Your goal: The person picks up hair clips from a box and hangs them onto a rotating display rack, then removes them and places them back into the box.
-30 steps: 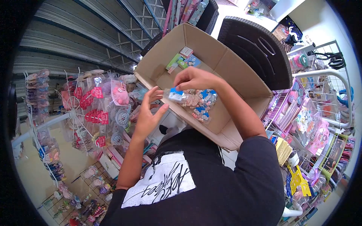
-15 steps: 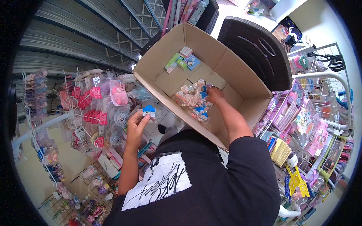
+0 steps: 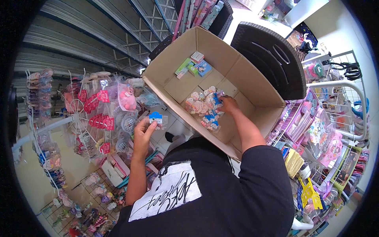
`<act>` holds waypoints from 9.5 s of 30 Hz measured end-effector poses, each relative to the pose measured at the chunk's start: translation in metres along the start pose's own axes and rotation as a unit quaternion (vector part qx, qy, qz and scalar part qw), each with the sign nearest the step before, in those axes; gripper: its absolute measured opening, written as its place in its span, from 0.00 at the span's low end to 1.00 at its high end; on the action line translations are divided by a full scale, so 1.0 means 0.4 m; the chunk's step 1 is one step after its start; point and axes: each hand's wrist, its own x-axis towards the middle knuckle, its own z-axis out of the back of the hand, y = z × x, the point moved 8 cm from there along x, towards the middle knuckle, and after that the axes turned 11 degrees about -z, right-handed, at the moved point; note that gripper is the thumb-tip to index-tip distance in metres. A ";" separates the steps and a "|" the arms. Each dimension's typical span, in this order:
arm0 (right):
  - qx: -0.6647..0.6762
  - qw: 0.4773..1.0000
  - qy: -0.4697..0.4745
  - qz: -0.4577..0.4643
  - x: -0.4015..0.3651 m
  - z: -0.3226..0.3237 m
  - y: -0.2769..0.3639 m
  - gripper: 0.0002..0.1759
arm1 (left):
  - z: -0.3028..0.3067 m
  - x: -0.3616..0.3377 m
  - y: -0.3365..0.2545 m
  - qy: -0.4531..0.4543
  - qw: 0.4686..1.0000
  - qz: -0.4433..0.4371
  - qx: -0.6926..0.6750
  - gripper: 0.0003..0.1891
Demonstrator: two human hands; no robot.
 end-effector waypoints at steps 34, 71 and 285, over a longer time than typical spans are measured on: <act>0.536 0.839 -0.088 -0.011 -0.096 0.361 0.256 0.11 | 0.168 -0.237 -0.129 -0.029 0.994 -0.102 0.034 0.07; 0.392 0.755 0.053 0.523 -0.961 0.242 1.449 0.14 | 0.708 -0.560 -0.576 -0.303 0.849 -0.431 -0.051 0.16; 0.385 0.800 0.066 0.455 -0.905 0.239 1.398 0.13 | 0.599 -0.567 -0.630 -0.313 0.827 -0.467 -0.007 0.21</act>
